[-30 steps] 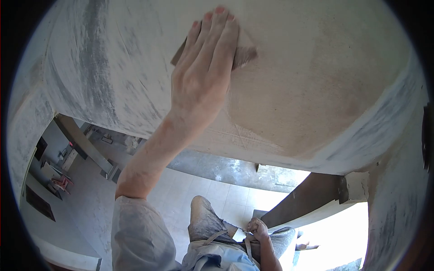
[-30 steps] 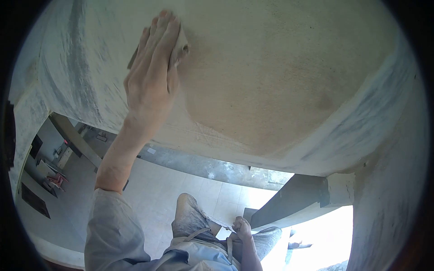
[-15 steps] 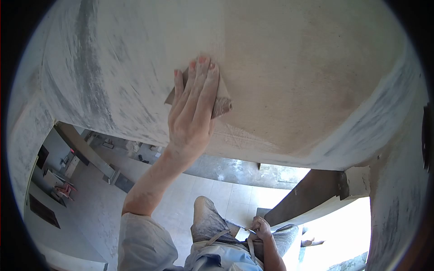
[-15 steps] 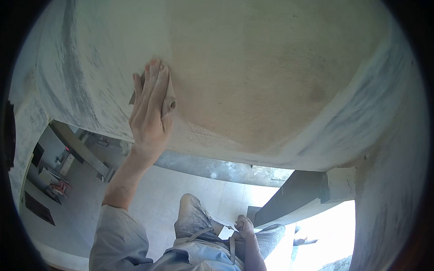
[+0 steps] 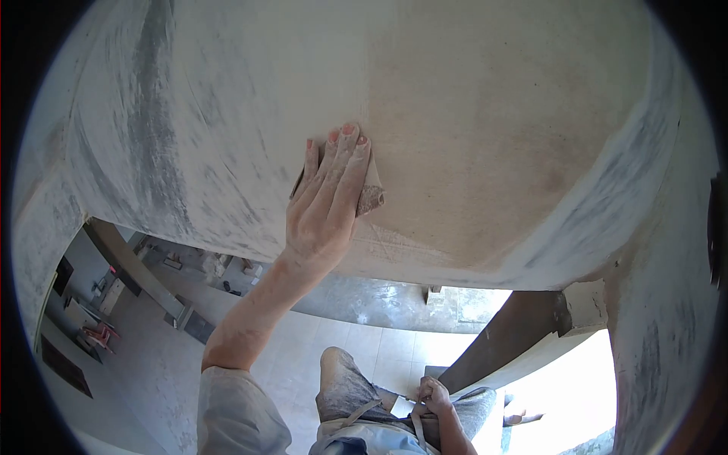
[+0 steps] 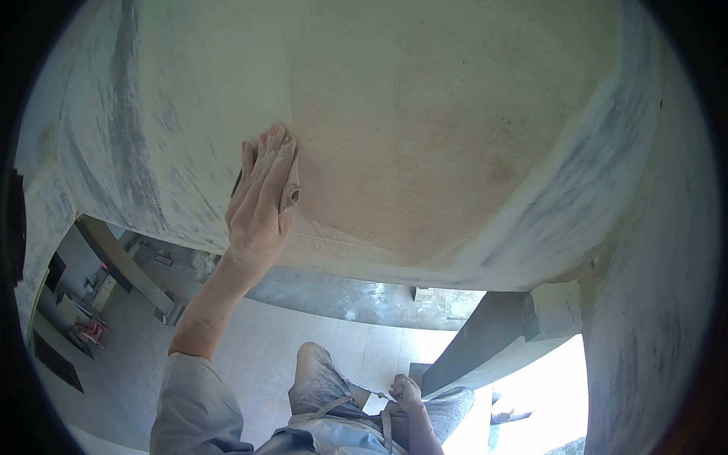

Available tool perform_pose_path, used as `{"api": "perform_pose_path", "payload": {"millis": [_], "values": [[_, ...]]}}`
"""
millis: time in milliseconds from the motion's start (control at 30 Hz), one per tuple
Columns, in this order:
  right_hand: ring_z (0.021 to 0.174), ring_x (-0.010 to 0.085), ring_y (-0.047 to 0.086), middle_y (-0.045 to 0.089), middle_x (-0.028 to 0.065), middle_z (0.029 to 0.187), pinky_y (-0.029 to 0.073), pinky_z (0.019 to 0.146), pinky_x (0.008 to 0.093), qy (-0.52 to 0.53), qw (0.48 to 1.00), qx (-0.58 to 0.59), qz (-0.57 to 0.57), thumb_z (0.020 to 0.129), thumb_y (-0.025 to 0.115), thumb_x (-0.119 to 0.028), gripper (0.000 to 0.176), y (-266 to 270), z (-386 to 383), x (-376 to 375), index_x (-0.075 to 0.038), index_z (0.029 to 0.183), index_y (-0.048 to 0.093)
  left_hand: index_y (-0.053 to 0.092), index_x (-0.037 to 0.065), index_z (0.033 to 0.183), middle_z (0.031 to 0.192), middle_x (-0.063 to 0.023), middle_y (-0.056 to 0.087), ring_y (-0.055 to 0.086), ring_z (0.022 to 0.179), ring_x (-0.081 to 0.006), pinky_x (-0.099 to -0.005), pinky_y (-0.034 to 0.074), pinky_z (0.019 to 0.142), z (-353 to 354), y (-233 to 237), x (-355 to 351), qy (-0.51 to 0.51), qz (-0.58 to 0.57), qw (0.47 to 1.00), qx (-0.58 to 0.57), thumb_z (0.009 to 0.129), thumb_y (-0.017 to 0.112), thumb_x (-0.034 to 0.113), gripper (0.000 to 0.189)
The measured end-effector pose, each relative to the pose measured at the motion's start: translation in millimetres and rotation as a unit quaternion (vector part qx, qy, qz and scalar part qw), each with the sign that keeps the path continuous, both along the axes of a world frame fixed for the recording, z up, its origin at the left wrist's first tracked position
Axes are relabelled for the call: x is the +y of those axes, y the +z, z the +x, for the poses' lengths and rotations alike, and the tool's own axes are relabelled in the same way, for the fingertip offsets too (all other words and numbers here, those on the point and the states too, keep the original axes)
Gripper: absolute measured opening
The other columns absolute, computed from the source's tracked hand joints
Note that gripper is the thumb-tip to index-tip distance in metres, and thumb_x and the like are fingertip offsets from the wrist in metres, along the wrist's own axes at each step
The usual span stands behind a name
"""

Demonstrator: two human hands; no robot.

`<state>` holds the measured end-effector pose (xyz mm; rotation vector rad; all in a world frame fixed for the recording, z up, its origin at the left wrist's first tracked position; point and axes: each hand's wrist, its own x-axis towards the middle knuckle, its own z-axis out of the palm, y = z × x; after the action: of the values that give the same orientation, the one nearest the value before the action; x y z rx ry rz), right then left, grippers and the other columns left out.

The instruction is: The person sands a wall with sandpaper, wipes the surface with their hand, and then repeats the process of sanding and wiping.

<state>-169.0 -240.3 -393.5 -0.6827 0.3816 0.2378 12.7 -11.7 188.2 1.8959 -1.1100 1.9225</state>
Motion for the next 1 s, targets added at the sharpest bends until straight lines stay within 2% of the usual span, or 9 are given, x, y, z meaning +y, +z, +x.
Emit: {"api": "perform_pose_path", "payload": {"millis": [67, 200, 300, 367, 533, 633, 800, 900, 1000], "values": [[0.063, 0.0137, 0.055, 0.056, 0.0037, 0.079, 0.050, 0.068, 0.0364, -0.015, 0.997, 0.020, -0.068, 0.086, 0.059, -0.004, 0.014, 28, -5, 3, -0.003, 0.099, 0.055, 0.057, -0.001, 0.125, 0.127, -0.0188, 0.060, 0.052, 0.125, -0.0344, -0.0523, 0.041, 0.107, -10, 50, -9, 0.013, -0.017, 0.999, -0.046, 0.099, 0.046, 0.013, 0.032], [0.071, 0.0148, 0.061, 0.060, 0.0052, 0.082, 0.052, 0.069, 0.0340, 0.033, 0.968, -0.135, -0.207, 0.079, 0.071, -0.002, 0.024, -90, 3, -17, -0.002, 0.097, 0.054, 0.058, -0.003, 0.124, 0.128, -0.0206, 0.059, 0.051, 0.125, -0.0351, -0.0513, 0.042, 0.107, -3, 75, -13, 0.006, -0.027, 0.997, -0.073, 0.101, 0.043, 0.017, 0.034], [0.056, 0.0116, 0.050, 0.054, 0.0034, 0.070, 0.045, 0.060, 0.0311, 0.005, 1.000, -0.015, -0.002, 0.089, 0.055, -0.009, 0.007, 10, -2, 1, -0.004, 0.083, 0.055, 0.057, -0.002, 0.125, 0.129, -0.0186, 0.059, 0.052, 0.124, -0.0349, -0.0513, 0.042, 0.106, -5, 16, -14, -0.010, -0.028, 0.999, -0.025, 0.101, 0.043, 0.021, 0.036], [0.052, 0.0113, 0.044, 0.050, 0.0025, 0.067, 0.042, 0.058, 0.0295, -0.015, 1.000, 0.000, -0.026, 0.090, 0.049, -0.010, 0.010, 30, -7, 6, -0.005, 0.083, 0.054, 0.058, -0.002, 0.125, 0.130, -0.0178, 0.058, 0.052, 0.125, -0.0341, -0.0509, 0.042, 0.107, -8, -8, -9, -0.038, 0.000, 0.999, 0.005, 0.101, 0.044, 0.023, 0.037], [0.060, 0.0157, 0.051, 0.052, 0.0069, 0.073, 0.046, 0.064, 0.0309, 0.047, 0.970, -0.124, -0.203, 0.090, 0.045, -0.010, 0.016, 3, -1, 2, 0.002, 0.087, 0.055, 0.057, -0.001, 0.126, 0.131, -0.0179, 0.057, 0.049, 0.128, -0.0325, -0.0507, 0.040, 0.109, 3, 41, -14, -0.088, 0.022, 0.995, -0.030, 0.100, 0.042, 0.031, 0.044], [0.060, 0.0169, 0.050, 0.052, 0.0081, 0.073, 0.047, 0.066, 0.0335, 0.001, 0.999, -0.035, -0.018, 0.089, 0.045, -0.009, 0.016, -2, 1, 3, 0.003, 0.088, 0.056, 0.057, -0.001, 0.127, 0.132, -0.0177, 0.057, 0.048, 0.129, -0.0321, -0.0510, 0.038, 0.110, 4, 69, -27, -0.126, -0.010, 0.991, -0.040, 0.100, 0.042, 0.035, 0.047], [0.059, 0.0172, 0.047, 0.049, 0.0073, 0.070, 0.043, 0.062, 0.0316, -0.015, 1.000, -0.002, -0.018, 0.089, 0.047, -0.008, 0.013, 10, -1, 1, 0.002, 0.085, 0.055, 0.056, 0.002, 0.129, 0.132, -0.0158, 0.057, 0.049, 0.129, -0.0316, -0.0512, 0.037, 0.110, -7, -9, -31, -0.152, 0.001, 0.987, 0.042, 0.098, 0.049, 0.027, 0.040], [0.053, 0.0096, 0.037, 0.041, -0.0007, 0.064, 0.034, 0.054, 0.0249, -0.006, 0.999, -0.028, -0.021, 0.090, 0.046, -0.007, 0.016, 29, -1, 7, -0.006, 0.075, 0.049, 0.054, 0.000, 0.127, 0.129, -0.0174, 0.059, 0.049, 0.129, -0.0304, -0.0494, 0.037, 0.112, -2, 4, -30, -0.145, 0.030, 0.989, 0.000, 0.090, 0.061, 0.012, 0.040], [0.053, 0.0104, 0.037, 0.041, -0.0012, 0.064, 0.034, 0.055, 0.0247, 0.004, 0.999, -0.050, -0.011, 0.091, 0.045, -0.009, 0.016, 29, -4, 6, -0.006, 0.075, 0.048, 0.057, -0.001, 0.127, 0.131, -0.0177, 0.057, 0.048, 0.129, -0.0318, -0.0531, 0.036, 0.111, 4, 66, -36, -0.145, -0.011, 0.988, -0.059, 0.099, 0.044, 0.028, 0.042]]}}
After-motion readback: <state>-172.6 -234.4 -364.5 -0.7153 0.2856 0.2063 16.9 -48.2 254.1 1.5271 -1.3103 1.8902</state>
